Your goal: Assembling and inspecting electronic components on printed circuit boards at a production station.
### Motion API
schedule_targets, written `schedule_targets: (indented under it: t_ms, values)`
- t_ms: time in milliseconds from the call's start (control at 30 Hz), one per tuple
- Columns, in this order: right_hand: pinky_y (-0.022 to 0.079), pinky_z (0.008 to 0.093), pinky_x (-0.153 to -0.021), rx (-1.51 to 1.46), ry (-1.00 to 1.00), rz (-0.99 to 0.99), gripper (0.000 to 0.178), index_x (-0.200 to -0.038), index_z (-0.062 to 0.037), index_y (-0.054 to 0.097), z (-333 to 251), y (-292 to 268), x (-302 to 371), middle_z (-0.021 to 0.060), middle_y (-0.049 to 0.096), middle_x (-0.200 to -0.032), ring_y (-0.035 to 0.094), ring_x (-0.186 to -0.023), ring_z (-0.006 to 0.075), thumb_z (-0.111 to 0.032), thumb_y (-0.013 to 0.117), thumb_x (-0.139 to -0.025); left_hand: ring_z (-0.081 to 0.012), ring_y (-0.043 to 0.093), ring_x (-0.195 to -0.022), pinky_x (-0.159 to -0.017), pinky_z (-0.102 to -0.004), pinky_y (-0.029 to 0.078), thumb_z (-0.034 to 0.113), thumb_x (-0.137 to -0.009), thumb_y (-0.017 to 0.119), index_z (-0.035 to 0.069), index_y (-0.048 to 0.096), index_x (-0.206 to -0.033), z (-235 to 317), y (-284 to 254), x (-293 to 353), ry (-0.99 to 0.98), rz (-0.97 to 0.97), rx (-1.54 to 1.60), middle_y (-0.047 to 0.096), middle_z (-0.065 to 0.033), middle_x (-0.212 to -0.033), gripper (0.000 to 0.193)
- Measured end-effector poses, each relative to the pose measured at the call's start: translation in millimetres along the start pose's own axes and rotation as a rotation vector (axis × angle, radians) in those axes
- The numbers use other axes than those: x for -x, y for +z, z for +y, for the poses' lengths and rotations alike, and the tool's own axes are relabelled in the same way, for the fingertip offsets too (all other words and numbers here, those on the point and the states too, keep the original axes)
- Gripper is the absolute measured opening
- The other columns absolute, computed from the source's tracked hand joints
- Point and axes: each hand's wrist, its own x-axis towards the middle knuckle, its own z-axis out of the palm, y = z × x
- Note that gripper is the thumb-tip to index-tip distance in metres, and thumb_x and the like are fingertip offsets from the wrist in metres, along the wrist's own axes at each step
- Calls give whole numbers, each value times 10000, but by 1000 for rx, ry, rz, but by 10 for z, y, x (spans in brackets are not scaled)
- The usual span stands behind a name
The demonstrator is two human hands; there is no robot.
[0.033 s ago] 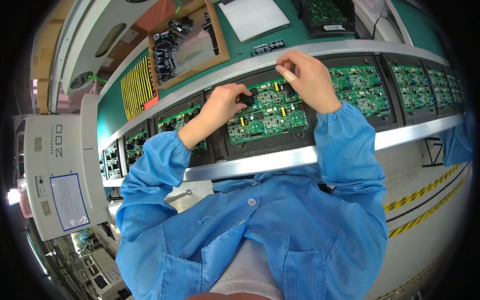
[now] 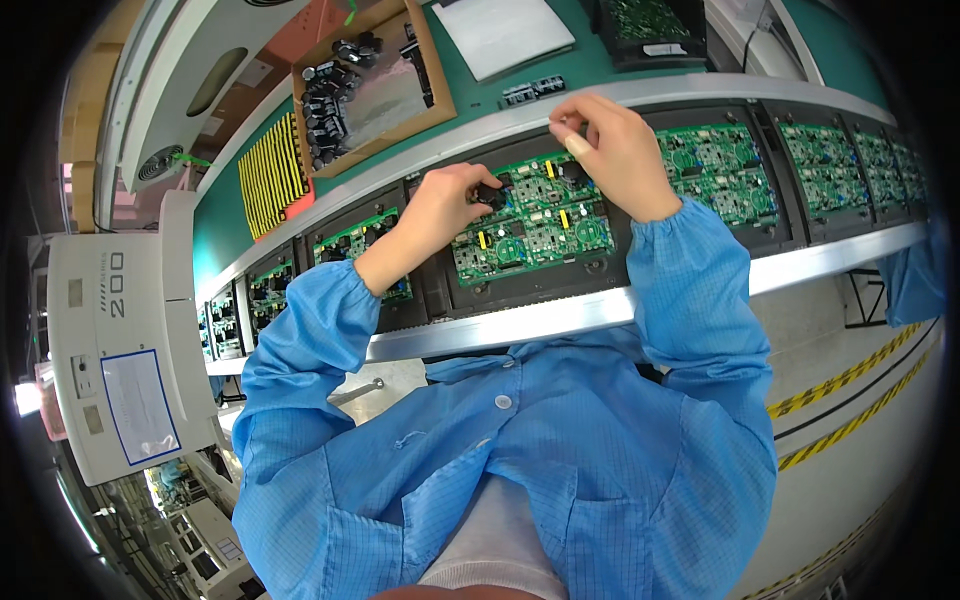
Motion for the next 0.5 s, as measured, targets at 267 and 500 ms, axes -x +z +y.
schedule_targets:
  t_ms: [267, 500]
  values:
    - [430, 253, -597, -124, 12, 126, 186, -1099, -69, 715, 117, -42, -54, 8, 641, -843, 511, -668, 89, -40, 723, -915, -299, 636, -1090, -942, -412, 526, 123, -816, 809, 103, 723, -1155, 5, -223, -94, 116, -61, -98, 720, -74, -1108, 351]
    - [457, 265, -601, -143, -21, 139, 142, -1060, -59, 709, 196, -61, -63, 22, 624, -802, 515, -623, 93, -60, 724, -919, -353, 629, -1152, -999, -416, 509, -21, -849, 669, 89, 688, -1195, -971, -948, -645, 120, 221, -291, 680, -125, -1198, 364]
